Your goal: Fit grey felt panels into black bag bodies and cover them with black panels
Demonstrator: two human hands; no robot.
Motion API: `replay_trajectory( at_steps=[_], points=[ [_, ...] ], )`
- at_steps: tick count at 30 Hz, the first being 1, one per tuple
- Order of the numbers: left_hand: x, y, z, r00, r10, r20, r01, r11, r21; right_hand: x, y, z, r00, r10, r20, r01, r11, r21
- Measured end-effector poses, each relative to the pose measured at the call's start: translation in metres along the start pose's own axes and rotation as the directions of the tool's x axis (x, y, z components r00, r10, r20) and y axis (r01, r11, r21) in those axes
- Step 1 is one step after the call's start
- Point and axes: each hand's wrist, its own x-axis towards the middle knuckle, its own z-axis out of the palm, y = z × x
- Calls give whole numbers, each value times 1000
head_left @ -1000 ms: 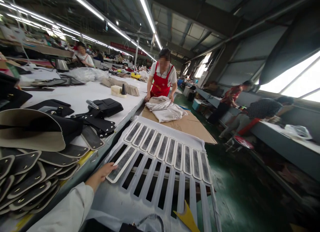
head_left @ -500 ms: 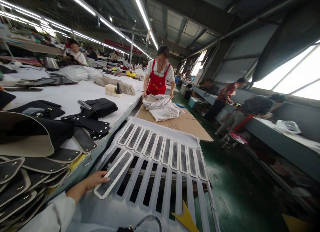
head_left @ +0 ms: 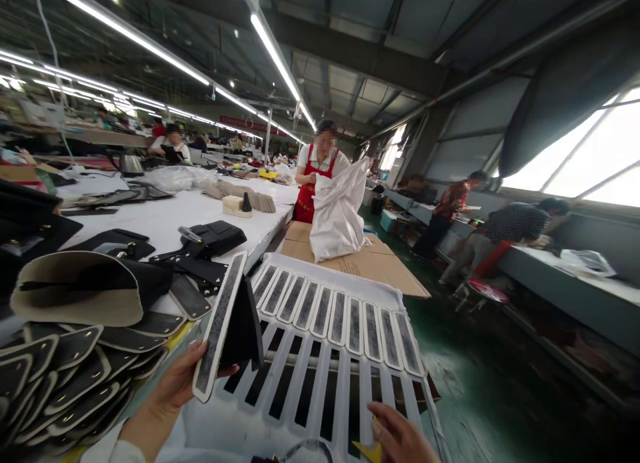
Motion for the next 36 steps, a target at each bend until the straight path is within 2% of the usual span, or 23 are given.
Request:
replay_trajectory(
  at_steps=[4, 6, 7, 8, 9, 11, 13, 14, 15, 17, 19, 20, 22, 23, 24, 25, 26, 28, 29, 30, 31, 33, 36],
  points=[
    [-40, 19, 49, 990, 67, 123, -92, 973, 212, -24, -74, 26, 971, -178, 161, 169, 983, 68],
    [-60, 16, 81, 966, 138, 220, -227, 858, 461, -39, -104, 41, 950, -239, 199, 213, 966, 145],
    [-70, 10, 98, 939, 192, 286, -332, 731, 597, -46, -115, 49, 939, -264, 222, 218, 953, 212],
    [-78, 0, 114, 889, 248, 384, -456, 544, 704, -52, -123, 58, 930, -292, 222, 227, 934, 276],
    [-86, -13, 129, 817, 310, 486, -570, 318, 757, -57, -128, 67, 930, -316, 189, 245, 913, 325],
    [-98, -46, 154, 628, 418, 656, -699, -68, 712, -64, -132, 82, 933, -358, 39, 322, 877, 358],
    [-109, -78, 169, 446, 465, 765, -730, -306, 611, -70, -129, 91, 913, -391, -121, 408, 848, 339],
    [-117, -91, 174, 396, 453, 799, -733, -369, 572, -73, -126, 91, 903, -394, -173, 430, 841, 329],
    [-126, -100, 176, 381, 413, 827, -741, -399, 540, -77, -123, 88, 898, -389, -206, 437, 839, 324],
    [-146, -102, 176, 430, 251, 867, -788, -365, 496, -86, -114, 74, 907, -351, -232, 412, 853, 320],
    [-163, -87, 170, 464, 78, 882, -850, -242, 469, -96, -105, 52, 918, -332, -216, 388, 863, 324],
    [-168, -76, 164, 473, 66, 879, -860, -181, 477, -101, -100, 40, 929, -328, -169, 368, 860, 354],
    [-170, -52, 151, 559, 393, 731, -765, -97, 637, -111, -90, 19, 952, -298, -67, 299, 868, 397],
    [-167, -42, 145, 574, 521, 632, -723, -40, 689, -115, -85, 11, 960, -279, -20, 263, 876, 405],
    [-163, -34, 139, 595, 588, 547, -687, 20, 726, -118, -80, 5, 966, -258, 18, 229, 886, 403],
    [-160, -29, 135, 630, 594, 501, -668, 86, 739, -121, -75, 1, 971, -236, 49, 197, 896, 399],
    [-156, -27, 133, 685, 538, 491, -659, 171, 732, -123, -70, -1, 974, -214, 80, 166, 903, 396],
    [-150, -31, 130, 818, 287, 498, -575, 390, 719, -125, -60, 1, 972, -183, 145, 116, 917, 383],
    [-148, -36, 130, 863, 134, 488, -485, 496, 720, -125, -54, 3, 967, -182, 177, 108, 926, 363],
    [-147, -42, 129, 885, -2, 465, -380, 575, 725, -124, -49, 5, 962, -192, 194, 120, 937, 328],
    [-146, -48, 127, 894, -109, 435, -283, 617, 734, -122, -44, 8, 958, -217, 186, 162, 948, 272],
    [-144, -60, 124, 910, -186, 371, -180, 629, 756, -118, -34, 11, 946, -302, 116, 291, 951, 100],
    [-142, -71, 117, 952, -100, 288, -177, 589, 789, -112, -21, 13, 913, -409, 13, 404, 897, -181]
  ],
)
